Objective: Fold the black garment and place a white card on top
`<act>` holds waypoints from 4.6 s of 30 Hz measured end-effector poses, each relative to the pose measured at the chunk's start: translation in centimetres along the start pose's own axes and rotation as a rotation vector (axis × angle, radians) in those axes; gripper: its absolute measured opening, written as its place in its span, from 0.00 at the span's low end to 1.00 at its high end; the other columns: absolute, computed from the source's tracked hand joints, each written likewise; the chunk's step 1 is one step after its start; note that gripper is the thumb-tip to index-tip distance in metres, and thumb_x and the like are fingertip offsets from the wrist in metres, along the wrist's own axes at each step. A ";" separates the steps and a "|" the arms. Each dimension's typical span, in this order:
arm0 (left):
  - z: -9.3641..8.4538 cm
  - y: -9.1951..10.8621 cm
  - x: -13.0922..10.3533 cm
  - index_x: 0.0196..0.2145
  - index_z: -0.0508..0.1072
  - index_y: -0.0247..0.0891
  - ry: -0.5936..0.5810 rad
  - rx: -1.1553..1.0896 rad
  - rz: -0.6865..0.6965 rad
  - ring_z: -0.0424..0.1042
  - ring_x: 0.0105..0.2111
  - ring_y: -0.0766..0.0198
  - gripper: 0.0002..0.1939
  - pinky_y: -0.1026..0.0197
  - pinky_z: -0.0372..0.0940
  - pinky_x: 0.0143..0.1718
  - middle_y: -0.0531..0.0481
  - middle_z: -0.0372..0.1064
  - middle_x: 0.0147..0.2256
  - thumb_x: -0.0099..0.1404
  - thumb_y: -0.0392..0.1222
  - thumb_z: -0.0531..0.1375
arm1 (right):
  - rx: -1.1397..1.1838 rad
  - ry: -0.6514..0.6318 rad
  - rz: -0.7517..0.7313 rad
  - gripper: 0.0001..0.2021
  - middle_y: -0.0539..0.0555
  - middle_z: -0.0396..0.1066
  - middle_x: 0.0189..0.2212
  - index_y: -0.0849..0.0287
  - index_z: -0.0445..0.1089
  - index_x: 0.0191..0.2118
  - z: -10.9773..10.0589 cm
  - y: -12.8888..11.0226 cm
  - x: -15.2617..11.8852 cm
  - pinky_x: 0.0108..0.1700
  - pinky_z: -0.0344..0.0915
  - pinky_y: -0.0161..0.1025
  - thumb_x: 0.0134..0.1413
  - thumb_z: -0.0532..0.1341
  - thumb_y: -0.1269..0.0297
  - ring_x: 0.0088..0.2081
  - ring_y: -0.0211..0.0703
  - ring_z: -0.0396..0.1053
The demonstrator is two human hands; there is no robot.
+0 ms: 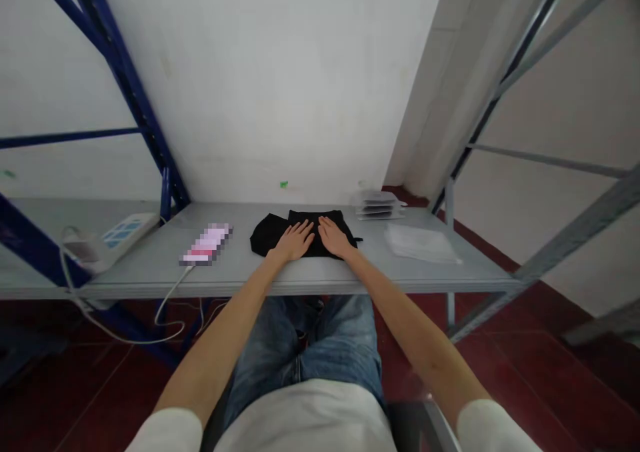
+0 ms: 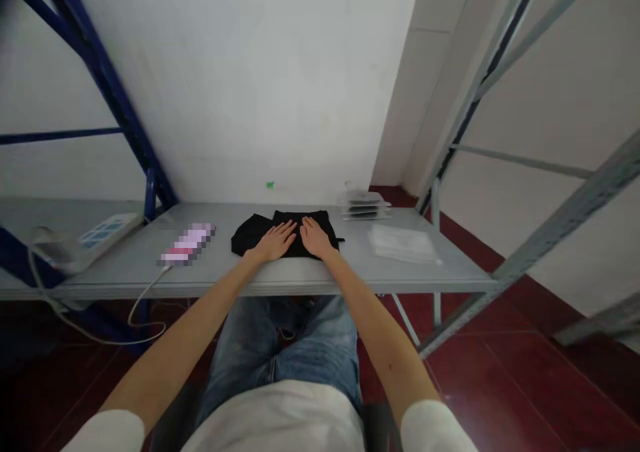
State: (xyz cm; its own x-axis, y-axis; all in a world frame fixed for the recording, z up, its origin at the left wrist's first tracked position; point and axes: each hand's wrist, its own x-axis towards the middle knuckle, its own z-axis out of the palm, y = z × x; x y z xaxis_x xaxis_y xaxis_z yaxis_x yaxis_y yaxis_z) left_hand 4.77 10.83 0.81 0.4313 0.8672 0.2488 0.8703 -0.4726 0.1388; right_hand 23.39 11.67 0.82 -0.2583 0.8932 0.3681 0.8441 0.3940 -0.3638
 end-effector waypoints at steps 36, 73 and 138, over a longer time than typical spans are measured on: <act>-2.2 2.1 -10.0 0.62 0.71 0.36 0.232 -0.060 0.008 0.61 0.69 0.51 0.25 0.42 0.50 0.73 0.38 0.64 0.67 0.78 0.51 0.48 | -0.274 -0.095 0.082 0.34 0.73 0.57 0.71 0.74 0.59 0.71 -3.9 -1.1 -11.5 0.71 0.54 0.51 0.75 0.47 0.48 0.72 0.59 0.55; -2.1 2.2 -10.4 0.69 0.64 0.39 0.088 0.061 0.015 0.51 0.73 0.51 0.30 0.39 0.48 0.73 0.42 0.55 0.72 0.78 0.54 0.47 | -0.310 -0.089 0.088 0.41 0.68 0.51 0.74 0.73 0.54 0.73 -2.7 -0.3 -12.3 0.74 0.47 0.51 0.73 0.41 0.40 0.75 0.57 0.47; -2.2 2.4 -10.5 0.68 0.65 0.40 0.103 0.042 0.001 0.53 0.73 0.51 0.29 0.39 0.48 0.73 0.42 0.56 0.71 0.78 0.54 0.47 | -0.296 -0.091 0.089 0.41 0.67 0.50 0.74 0.73 0.54 0.73 -2.7 -0.3 -12.2 0.74 0.47 0.52 0.73 0.41 0.41 0.75 0.57 0.47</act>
State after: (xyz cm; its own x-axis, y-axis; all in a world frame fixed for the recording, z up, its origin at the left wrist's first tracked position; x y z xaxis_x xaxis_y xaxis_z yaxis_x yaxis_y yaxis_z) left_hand 1.85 0.26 0.64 0.4073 0.8449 0.3469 0.8800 -0.4646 0.0984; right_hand 27.58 0.02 -1.23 -0.2068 0.9424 0.2630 0.9619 0.2450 -0.1214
